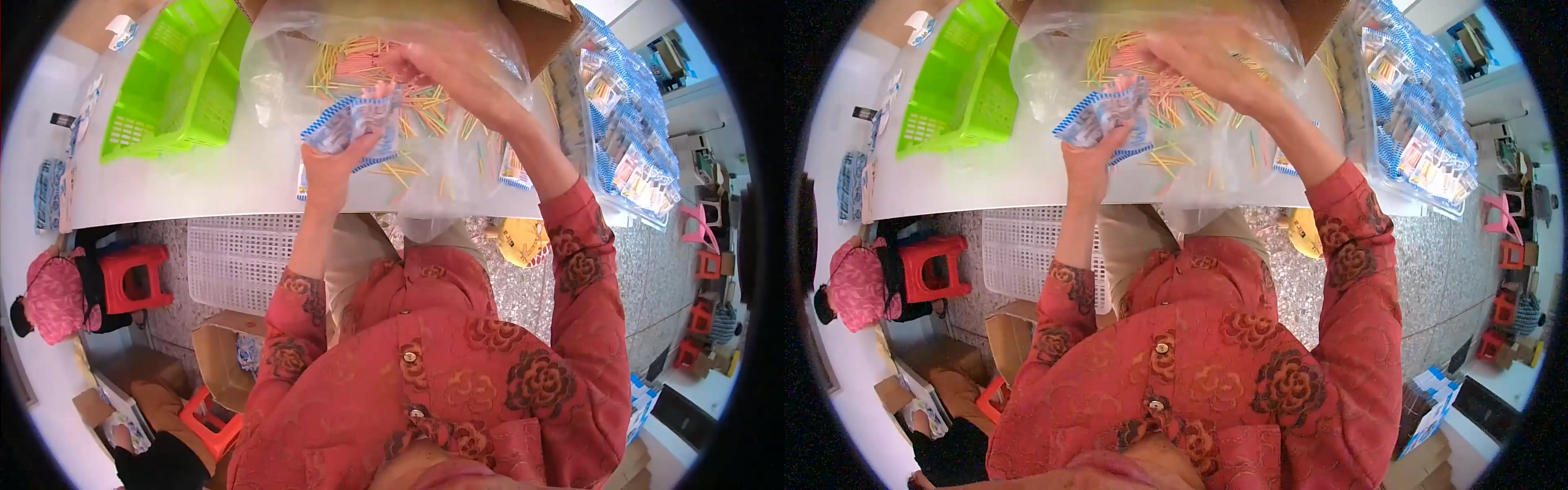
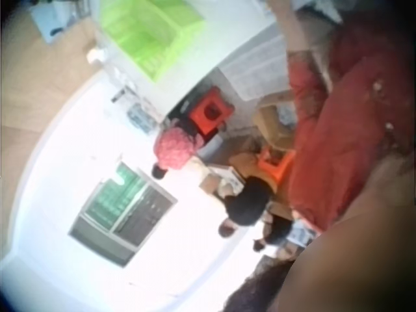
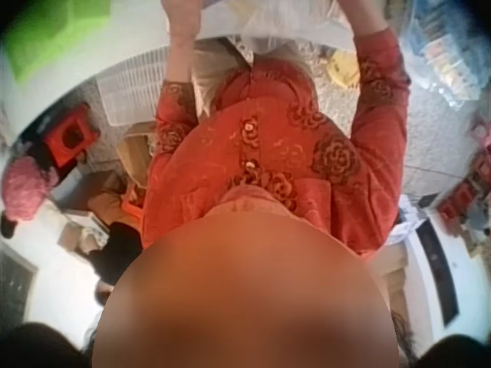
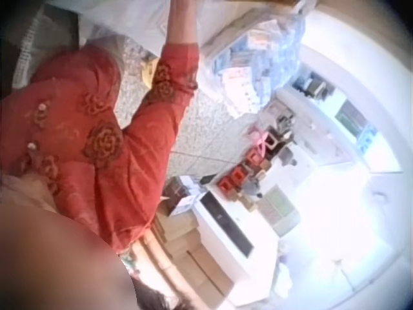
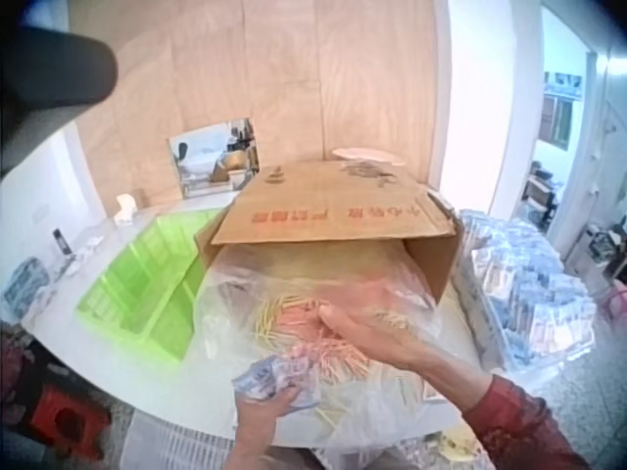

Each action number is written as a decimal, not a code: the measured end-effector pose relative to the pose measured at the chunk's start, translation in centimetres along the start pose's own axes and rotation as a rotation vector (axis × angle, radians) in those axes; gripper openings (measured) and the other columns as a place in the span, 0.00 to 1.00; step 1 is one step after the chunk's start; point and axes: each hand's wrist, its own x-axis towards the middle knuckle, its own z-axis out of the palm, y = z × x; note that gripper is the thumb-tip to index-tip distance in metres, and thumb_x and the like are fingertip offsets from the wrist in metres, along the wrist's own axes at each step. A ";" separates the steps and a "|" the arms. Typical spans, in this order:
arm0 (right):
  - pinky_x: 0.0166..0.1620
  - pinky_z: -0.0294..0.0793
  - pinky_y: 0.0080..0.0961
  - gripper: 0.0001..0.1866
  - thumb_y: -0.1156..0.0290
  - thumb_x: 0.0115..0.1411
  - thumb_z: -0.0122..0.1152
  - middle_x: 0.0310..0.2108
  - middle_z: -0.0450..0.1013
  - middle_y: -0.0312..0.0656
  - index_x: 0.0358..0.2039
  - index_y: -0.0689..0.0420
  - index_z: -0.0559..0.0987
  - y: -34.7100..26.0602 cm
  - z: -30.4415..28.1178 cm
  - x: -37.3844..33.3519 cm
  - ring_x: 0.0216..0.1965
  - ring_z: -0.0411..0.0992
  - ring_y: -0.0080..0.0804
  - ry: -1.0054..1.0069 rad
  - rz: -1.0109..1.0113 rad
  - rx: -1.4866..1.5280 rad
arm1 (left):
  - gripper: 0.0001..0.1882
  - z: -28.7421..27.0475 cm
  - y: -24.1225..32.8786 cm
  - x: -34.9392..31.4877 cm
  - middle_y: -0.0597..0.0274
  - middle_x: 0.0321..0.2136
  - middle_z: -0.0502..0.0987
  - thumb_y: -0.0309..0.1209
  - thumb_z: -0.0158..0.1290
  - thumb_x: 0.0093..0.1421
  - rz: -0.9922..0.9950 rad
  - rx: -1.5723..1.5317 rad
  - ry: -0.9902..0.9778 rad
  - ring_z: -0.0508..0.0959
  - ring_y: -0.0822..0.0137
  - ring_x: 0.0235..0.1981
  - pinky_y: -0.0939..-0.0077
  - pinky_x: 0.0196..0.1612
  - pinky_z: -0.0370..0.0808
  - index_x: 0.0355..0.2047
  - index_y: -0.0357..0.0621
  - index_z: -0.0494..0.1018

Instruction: Packaging small colorful sticks into plastic bags.

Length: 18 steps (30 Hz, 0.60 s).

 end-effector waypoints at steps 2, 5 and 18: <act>0.45 0.68 0.27 0.19 0.60 0.62 0.45 0.40 0.73 0.42 0.41 0.63 0.75 2.0 -0.4 -0.1 0.36 0.68 0.31 0.023 -0.006 -0.245 | 0.15 -0.8 0.1 0.0 0.63 0.33 0.77 0.16 0.57 0.48 0.053 0.018 0.046 0.76 0.74 0.33 0.79 0.39 0.74 0.39 0.34 0.74; 0.39 0.71 0.31 0.16 0.61 0.57 0.51 0.34 0.74 0.43 0.31 0.63 0.74 4.8 0.1 -0.6 0.32 0.71 0.38 -0.104 0.131 -0.758 | 0.16 -1.1 0.6 -0.1 0.64 0.33 0.77 0.16 0.57 0.48 0.061 0.007 0.064 0.75 0.74 0.33 0.80 0.39 0.74 0.39 0.34 0.74; 0.32 0.73 0.40 0.16 0.60 0.52 0.54 0.23 0.73 0.53 0.22 0.63 0.75 10.6 1.6 -1.0 0.28 0.74 0.49 0.135 0.096 -1.132 | 0.18 -0.9 0.2 -0.7 0.63 0.35 0.76 0.18 0.59 0.48 0.024 0.005 0.023 0.75 0.74 0.35 0.78 0.42 0.73 0.42 0.34 0.73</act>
